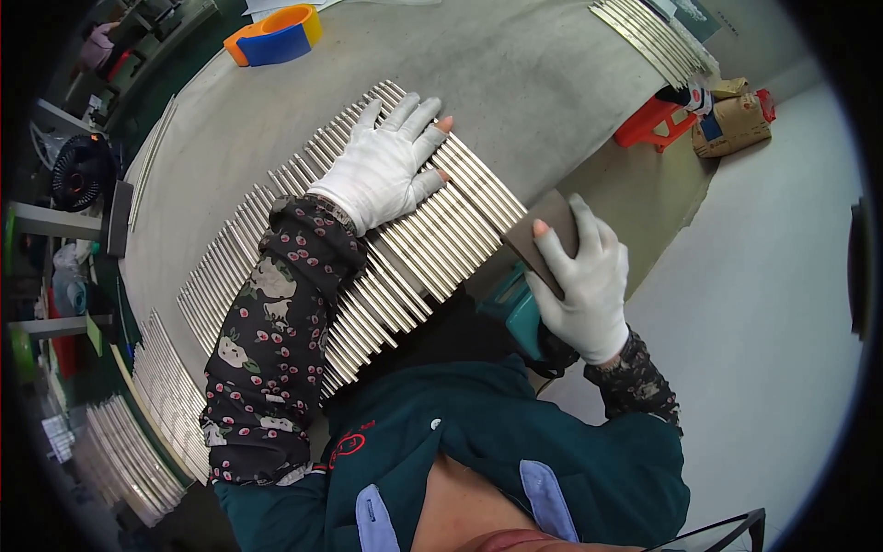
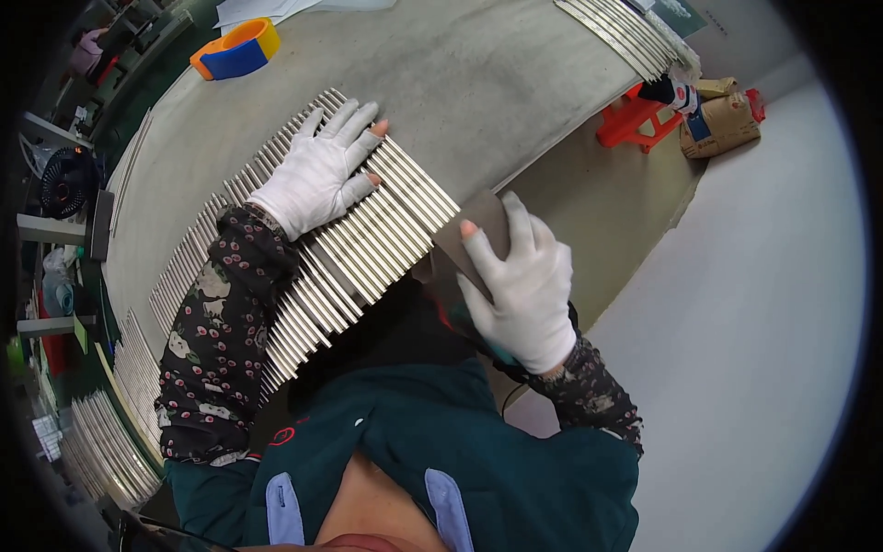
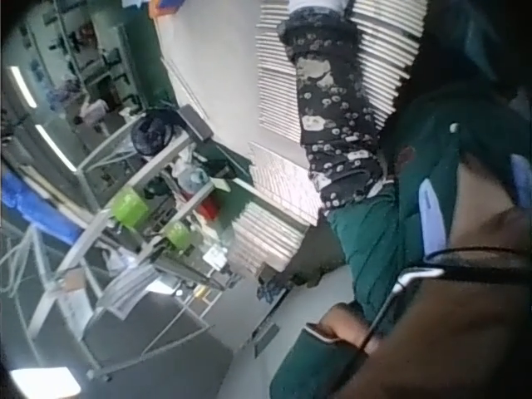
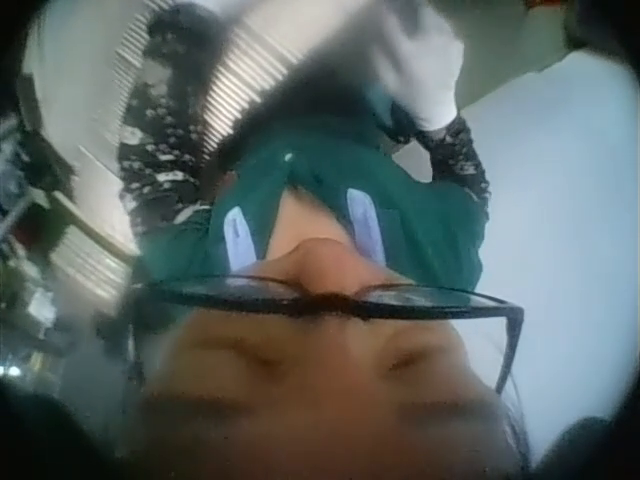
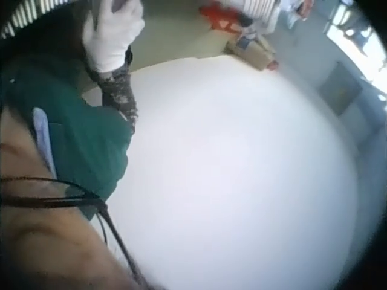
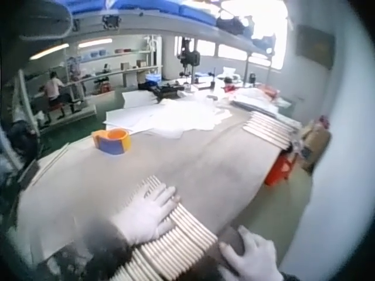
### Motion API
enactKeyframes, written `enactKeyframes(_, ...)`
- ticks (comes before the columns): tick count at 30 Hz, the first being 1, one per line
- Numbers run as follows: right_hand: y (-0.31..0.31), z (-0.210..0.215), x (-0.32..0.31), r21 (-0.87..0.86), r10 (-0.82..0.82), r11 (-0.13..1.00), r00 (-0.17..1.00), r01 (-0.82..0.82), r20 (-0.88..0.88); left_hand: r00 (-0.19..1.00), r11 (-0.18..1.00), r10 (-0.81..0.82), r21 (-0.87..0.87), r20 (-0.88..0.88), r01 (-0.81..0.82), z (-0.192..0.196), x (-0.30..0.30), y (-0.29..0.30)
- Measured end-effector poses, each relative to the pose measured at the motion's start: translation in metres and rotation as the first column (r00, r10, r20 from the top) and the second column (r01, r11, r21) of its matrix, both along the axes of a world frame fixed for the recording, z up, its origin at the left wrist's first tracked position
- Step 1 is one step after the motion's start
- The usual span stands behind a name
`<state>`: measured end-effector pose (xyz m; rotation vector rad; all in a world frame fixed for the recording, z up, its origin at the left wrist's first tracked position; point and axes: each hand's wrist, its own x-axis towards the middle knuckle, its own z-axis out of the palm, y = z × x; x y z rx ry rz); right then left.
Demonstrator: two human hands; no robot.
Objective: Sanding a row of metal rods on a workbench using a sanding block.
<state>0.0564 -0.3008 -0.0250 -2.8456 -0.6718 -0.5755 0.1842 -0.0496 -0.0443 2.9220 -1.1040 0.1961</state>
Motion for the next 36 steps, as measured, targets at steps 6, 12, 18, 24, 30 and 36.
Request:
enactKeyframes(6, -0.024, -0.014, -0.041, -0.042, -0.186, 0.983, 0.971, 0.181, -0.149, 0.999, 0.999, 0.020, 0.026, -0.025, -0.019, 0.001, 0.001, -0.003)
enactKeyframes(12, 0.013, -0.007, -0.018, 0.109, -0.019, 0.994, 0.997, 0.028, -0.078, 0.998, 0.999, 0.037, -0.012, 0.059, -0.037, 0.008, -0.004, 0.001)
enactKeyframes(18, -0.002, -0.013, -0.027, 0.092, -0.043, 0.994, 0.995, 0.052, -0.094, 0.998, 0.984, -0.052, -0.173, -0.032, 0.046, 0.037, -0.058, 0.071)
enactKeyframes(24, 0.006, -0.018, -0.041, 0.176, -0.009, 0.984, 0.993, 0.030, -0.116, 0.996, 1.000, 0.003, 0.014, -0.092, -0.001, 0.014, -0.101, 0.111)
enactKeyframes(30, 0.009, -0.017, -0.032, 0.215, -0.010, 0.977, 1.000, 0.005, 0.023, 0.998, 1.000, 0.006, -0.016, -0.070, -0.007, 0.005, -0.078, 0.087)
enactKeyframes(36, 0.019, -0.015, -0.053, 0.176, 0.018, 0.984, 0.996, -0.003, -0.085, 0.999, 0.999, -0.028, -0.027, -0.040, 0.027, 0.002, -0.068, 0.079)
